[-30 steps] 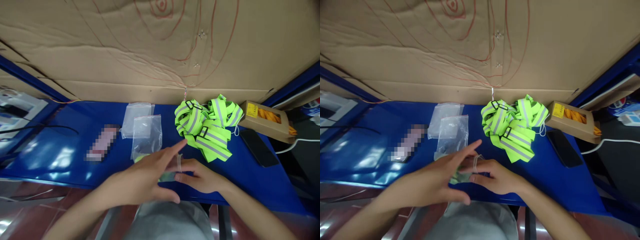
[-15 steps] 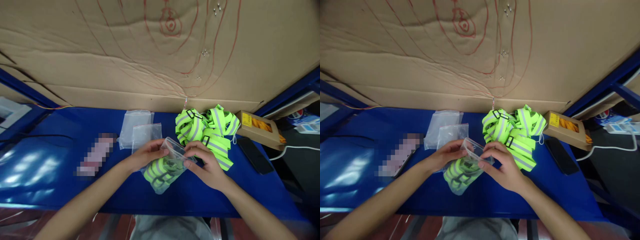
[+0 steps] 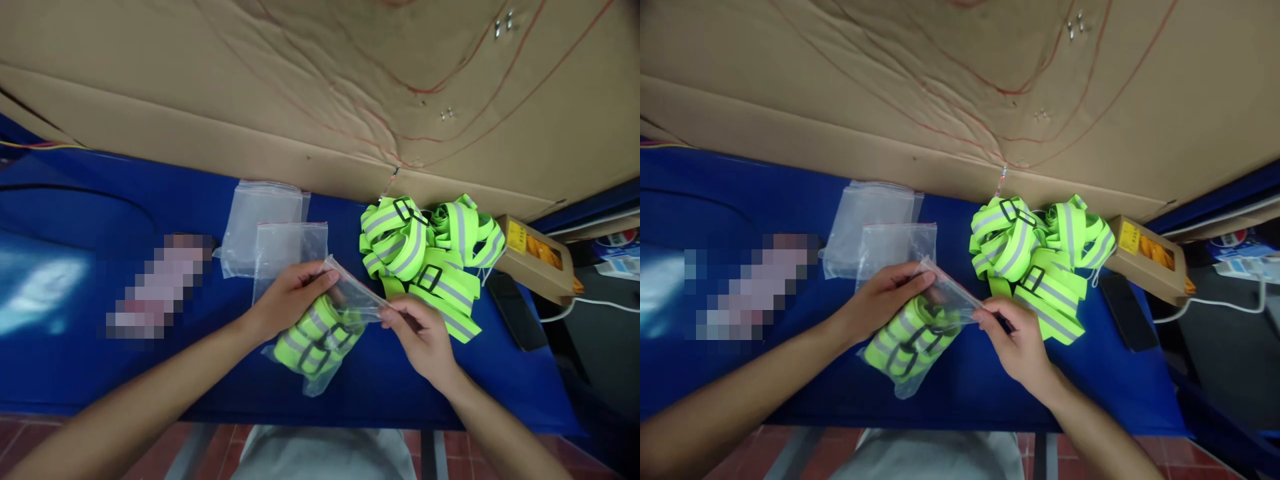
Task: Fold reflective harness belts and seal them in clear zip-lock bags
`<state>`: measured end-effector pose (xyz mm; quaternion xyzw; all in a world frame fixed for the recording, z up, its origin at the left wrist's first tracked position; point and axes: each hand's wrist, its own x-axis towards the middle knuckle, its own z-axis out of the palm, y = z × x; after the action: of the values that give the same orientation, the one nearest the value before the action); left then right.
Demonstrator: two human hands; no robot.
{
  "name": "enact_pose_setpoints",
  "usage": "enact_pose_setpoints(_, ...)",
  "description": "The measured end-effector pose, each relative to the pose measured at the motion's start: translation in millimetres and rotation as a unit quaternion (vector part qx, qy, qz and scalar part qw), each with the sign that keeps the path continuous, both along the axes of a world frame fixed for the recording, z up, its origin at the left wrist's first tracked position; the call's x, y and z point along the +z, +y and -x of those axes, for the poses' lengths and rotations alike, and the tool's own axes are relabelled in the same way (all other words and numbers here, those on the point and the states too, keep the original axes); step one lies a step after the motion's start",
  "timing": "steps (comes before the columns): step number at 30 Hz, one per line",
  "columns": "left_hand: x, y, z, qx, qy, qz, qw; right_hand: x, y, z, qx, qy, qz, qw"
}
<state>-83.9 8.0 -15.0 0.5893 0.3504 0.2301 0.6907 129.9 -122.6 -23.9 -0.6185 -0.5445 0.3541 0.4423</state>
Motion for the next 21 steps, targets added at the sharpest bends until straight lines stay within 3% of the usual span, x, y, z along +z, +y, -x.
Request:
enact_pose_setpoints(5, 2.6, -10, -1, 0.016, -0.037, 0.068, 0.997, -0.6, 4, 2, -0.027, 0.114, 0.043, 0.992)
enact_pose_setpoints(10, 2.0, -16, -3, 0.092, -0.031, 0.134, 0.986, -0.8, 5, 3, -0.011, 0.120, 0.115, 0.986)
enact_pose_setpoints(15, -3.7, -12, -3, 0.070, -0.028, 0.107, 0.991, 0.5, 0, 3, -0.012, 0.057, 0.092, 0.994)
enact_pose_setpoints(18, -3.6, -11, -2, 0.032, -0.035, 0.083, 0.995, 1.3, 0, 2, 0.011, 0.066, 0.100, 0.993)
enact_pose_setpoints(21, 0.1, -13, -1, 0.032, -0.027, 0.043, 0.998, 2.2, 0, 2, 0.025, 0.075, 0.097, 0.992)
